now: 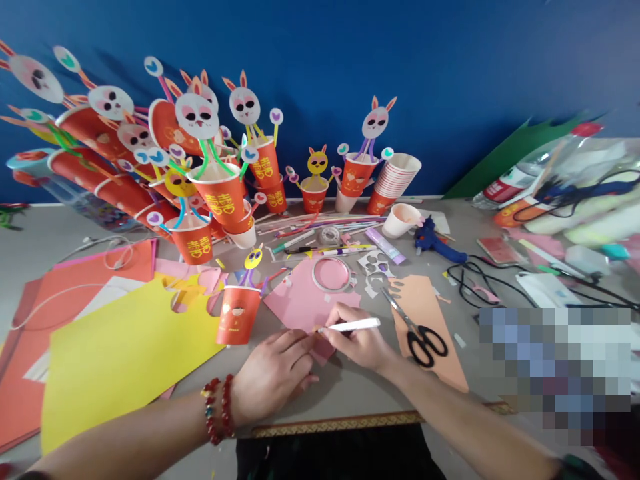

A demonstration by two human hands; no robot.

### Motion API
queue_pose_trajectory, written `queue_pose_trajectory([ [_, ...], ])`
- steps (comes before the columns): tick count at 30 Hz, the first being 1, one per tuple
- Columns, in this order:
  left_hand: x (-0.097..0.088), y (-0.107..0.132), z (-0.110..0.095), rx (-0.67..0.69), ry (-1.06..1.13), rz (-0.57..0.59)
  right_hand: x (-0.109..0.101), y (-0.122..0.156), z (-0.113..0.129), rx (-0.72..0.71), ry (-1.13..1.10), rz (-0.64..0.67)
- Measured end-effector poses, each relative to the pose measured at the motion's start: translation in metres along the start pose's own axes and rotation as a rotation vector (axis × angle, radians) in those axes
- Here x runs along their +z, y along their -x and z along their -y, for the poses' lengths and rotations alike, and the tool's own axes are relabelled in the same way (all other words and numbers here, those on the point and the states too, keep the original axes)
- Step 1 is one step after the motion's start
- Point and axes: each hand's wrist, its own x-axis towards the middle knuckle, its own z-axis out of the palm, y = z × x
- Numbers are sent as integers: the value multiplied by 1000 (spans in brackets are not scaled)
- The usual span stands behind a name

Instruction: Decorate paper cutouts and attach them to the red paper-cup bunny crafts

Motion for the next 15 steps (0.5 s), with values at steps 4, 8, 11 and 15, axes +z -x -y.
queue_pose_trajectory([
  [4,1,1,0,-5,11,-2,-1,-1,1,1,16,12],
  [8,1,1,0,-8,12,1,-1,-1,2,2,32,16],
  [11,1,1,1,-7,17,3,-1,-1,2,-2,26,13],
  [15,2,1,2,-6,22,-1,-1,-1,1,-1,16,20],
])
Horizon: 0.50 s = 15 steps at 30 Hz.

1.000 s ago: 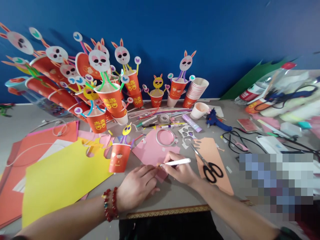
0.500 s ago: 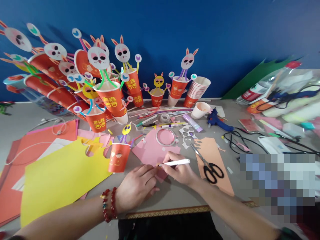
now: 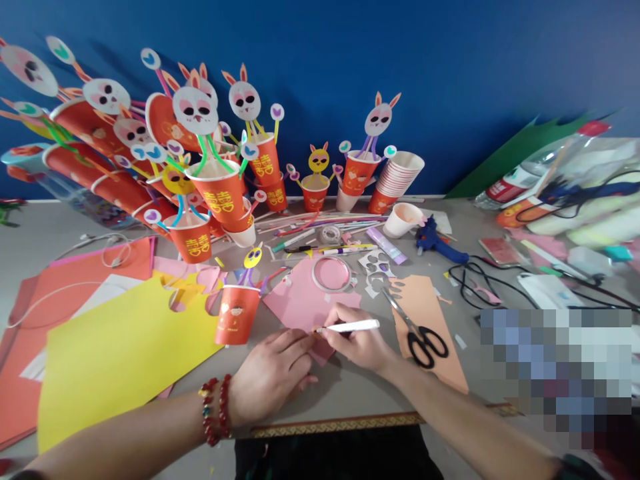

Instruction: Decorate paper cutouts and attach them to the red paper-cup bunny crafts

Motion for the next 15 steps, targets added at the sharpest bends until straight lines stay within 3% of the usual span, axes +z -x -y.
queue_pose_trajectory([
  [15,-3,-1,-1,3,-5,10,-1,2,-3,6,-43,13],
])
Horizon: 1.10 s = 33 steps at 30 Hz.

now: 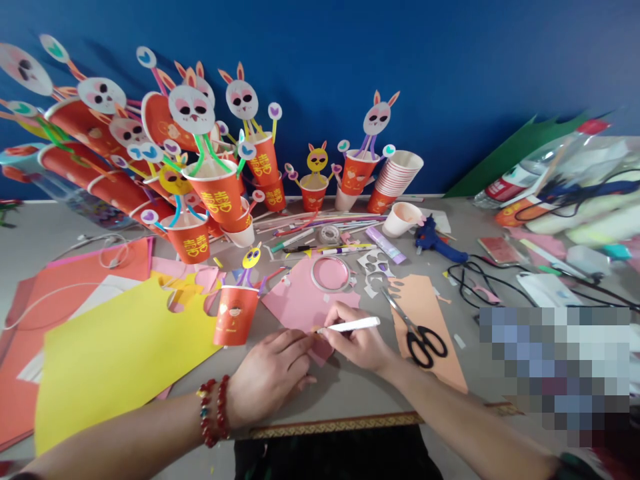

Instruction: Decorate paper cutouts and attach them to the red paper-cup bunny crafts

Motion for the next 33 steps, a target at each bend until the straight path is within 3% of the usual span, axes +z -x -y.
queue_pose_trajectory([
  [33,1,1,1,-9,16,24,0,-2,1,-37,92,6],
])
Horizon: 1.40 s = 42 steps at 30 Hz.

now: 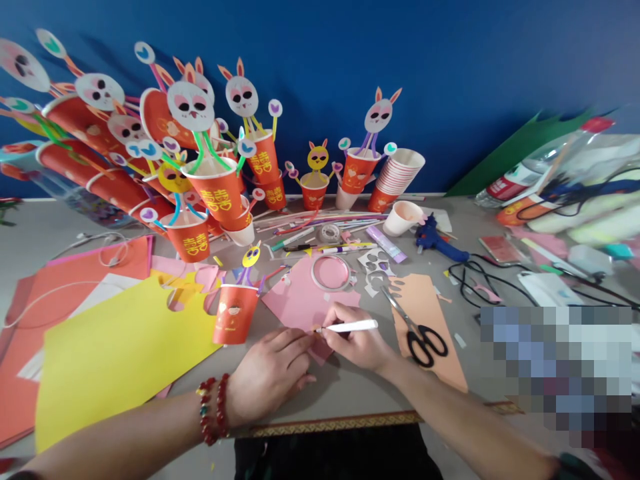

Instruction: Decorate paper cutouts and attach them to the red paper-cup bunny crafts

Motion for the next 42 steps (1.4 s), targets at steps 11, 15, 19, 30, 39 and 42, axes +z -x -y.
queue_pose_trajectory([
  [11,-1,-1,0,0,16,0,0,1,-1,3,-6,-25],
  [15,-2,-1,0,0,15,1,-1,1,0,-1,-19,-34],
  [19,-3,-1,0,-4,23,2,-2,2,0,18,-63,-60],
  [30,-3,-3,0,0,24,-27,-1,3,0,20,-34,-74],
  [39,-3,-2,0,1,21,-27,-2,3,0,18,-23,-66],
  [42,-3,-2,0,-1,24,-25,-2,2,0,12,-28,-65],
])
